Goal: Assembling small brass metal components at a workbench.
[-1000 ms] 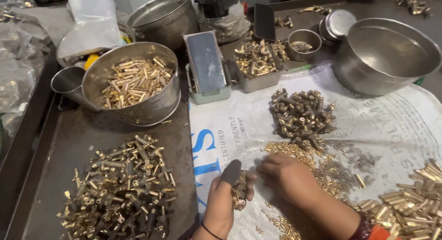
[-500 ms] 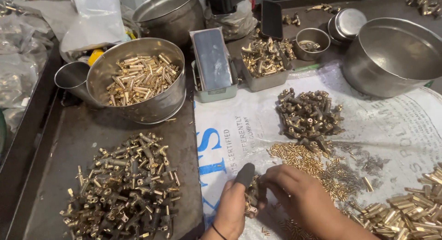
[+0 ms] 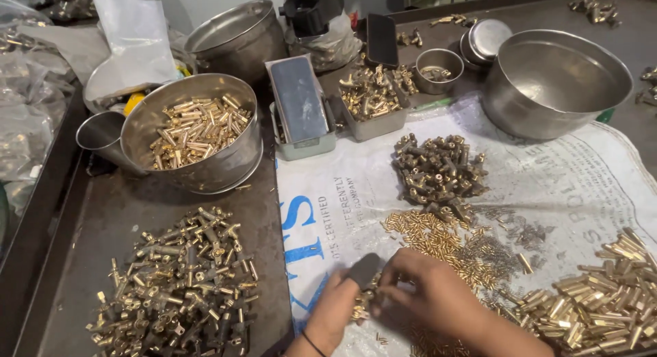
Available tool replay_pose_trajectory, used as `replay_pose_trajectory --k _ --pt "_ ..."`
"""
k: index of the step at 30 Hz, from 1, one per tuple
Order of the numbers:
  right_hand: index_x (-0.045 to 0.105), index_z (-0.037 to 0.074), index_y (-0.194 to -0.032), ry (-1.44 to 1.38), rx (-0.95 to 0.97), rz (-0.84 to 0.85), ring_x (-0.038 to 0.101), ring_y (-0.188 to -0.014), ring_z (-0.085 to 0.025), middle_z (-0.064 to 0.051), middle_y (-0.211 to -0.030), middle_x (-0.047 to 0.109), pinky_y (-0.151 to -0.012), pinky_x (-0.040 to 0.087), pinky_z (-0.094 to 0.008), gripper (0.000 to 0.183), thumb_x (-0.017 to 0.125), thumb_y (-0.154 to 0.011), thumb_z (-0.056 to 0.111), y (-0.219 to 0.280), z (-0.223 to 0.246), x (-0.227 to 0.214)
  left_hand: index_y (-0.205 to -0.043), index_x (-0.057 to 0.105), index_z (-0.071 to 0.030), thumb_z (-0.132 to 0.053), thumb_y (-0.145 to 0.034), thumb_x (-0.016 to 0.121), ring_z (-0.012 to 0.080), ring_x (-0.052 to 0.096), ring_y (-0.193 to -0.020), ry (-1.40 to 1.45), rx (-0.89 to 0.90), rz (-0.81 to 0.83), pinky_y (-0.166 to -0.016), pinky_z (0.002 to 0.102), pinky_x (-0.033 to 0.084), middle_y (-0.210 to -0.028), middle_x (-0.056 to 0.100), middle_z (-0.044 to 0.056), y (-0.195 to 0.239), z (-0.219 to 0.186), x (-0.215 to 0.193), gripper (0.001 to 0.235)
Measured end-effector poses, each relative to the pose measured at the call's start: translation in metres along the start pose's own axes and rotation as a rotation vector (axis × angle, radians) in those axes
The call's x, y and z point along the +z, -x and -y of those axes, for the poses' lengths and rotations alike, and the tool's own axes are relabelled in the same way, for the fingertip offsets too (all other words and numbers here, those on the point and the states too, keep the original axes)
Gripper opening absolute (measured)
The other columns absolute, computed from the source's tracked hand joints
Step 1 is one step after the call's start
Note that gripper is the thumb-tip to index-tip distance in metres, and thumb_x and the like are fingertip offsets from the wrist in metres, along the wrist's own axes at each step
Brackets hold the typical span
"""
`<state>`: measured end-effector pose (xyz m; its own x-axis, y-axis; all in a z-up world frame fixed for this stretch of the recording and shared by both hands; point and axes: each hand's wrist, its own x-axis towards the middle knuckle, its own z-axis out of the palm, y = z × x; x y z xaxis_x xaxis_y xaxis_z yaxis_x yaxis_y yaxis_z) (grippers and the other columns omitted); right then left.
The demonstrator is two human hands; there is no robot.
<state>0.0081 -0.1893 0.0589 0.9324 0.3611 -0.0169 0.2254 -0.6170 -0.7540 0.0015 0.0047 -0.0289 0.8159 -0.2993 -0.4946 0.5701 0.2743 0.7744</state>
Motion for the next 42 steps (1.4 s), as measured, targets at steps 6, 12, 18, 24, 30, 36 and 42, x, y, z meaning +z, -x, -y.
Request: replay_pose_trajectory --k 6,12,18,24,30,36,42 --pt "0.076 0.011 -0.101 0.105 0.240 -0.428 0.076 -0.091 -0.020 -0.005 -0.102 0.077 -0.082 0.059 -0.035 0.024 0.078 -0.083 0.027 -0.024 -0.065 -0.063 -0.108 0.078 0.000 -0.022 -0.096 0.065 0.0162 0.058 -0.062 -0.395 0.303 -0.643 -0.054 0.031 0.045 -0.075 0.067 0.011 0.045 -0.063 -0.098 0.028" --pt "0.072 0.016 -0.116 0.589 0.194 -0.389 0.067 -0.100 -0.035 -0.009 -0.115 0.068 -0.082 0.055 -0.045 0.034 0.072 -0.085 0.028 -0.032 -0.105 -0.070 -0.114 0.078 -0.014 -0.021 -0.070 0.075 0.0438 0.059 -0.116 -1.532 0.616 -1.204 -0.099 0.052 0.046 -0.122 0.066 0.023 0.126 -0.132 -0.137 0.045" --pt "0.077 0.016 -0.109 0.268 0.446 -0.359 0.074 -0.100 -0.024 -0.004 -0.120 0.073 -0.091 0.058 -0.039 0.024 0.078 -0.087 0.023 -0.022 -0.116 -0.065 -0.120 0.075 -0.019 -0.018 -0.079 0.079 0.0150 0.077 -0.101 -0.690 0.319 -0.694 -0.087 0.032 0.061 -0.114 0.078 0.003 0.077 -0.096 0.011 0.041" --pt "0.078 0.015 -0.106 -0.400 0.118 -0.216 0.081 -0.095 -0.015 -0.002 -0.113 0.081 -0.085 0.062 -0.032 0.023 0.077 -0.083 0.015 0.016 -0.059 -0.042 -0.129 0.060 0.000 -0.001 -0.086 0.054 0.0148 0.066 -0.057 -0.002 0.083 0.209 -0.043 0.025 0.044 -0.085 0.073 0.012 0.022 -0.027 0.062 0.043" --pt "0.080 0.017 -0.111 0.247 0.449 -0.404 0.076 -0.093 -0.021 0.001 -0.118 0.075 -0.088 0.061 -0.034 0.024 0.072 -0.089 0.021 -0.001 -0.141 -0.107 -0.116 0.072 0.002 0.000 -0.089 0.066 0.0108 0.059 -0.053 -0.254 0.076 -0.044 -0.046 0.025 0.048 -0.080 0.067 0.011 -0.013 0.029 0.050 0.028" --pt "0.080 0.018 -0.107 0.611 0.163 -0.303 0.066 -0.105 -0.027 -0.003 -0.110 0.074 -0.090 0.055 -0.039 0.026 0.072 -0.085 0.029 -0.028 -0.147 -0.112 -0.123 0.080 -0.004 -0.005 -0.093 0.076 0.0082 0.065 -0.064 -0.393 0.256 0.036 -0.050 0.024 0.051 -0.098 0.073 0.007 -0.010 0.031 0.048 0.030" --pt "0.078 0.014 -0.104 0.664 0.165 -0.258 0.065 -0.104 -0.029 -0.005 -0.106 0.073 -0.091 0.055 -0.039 0.028 0.073 -0.083 0.031 -0.022 -0.135 -0.101 -0.122 0.070 -0.004 -0.004 -0.087 0.068 0.0157 0.064 -0.050 -0.098 0.041 -0.040 -0.036 0.025 0.040 -0.091 0.072 0.008 -0.009 -0.002 0.050 0.035"
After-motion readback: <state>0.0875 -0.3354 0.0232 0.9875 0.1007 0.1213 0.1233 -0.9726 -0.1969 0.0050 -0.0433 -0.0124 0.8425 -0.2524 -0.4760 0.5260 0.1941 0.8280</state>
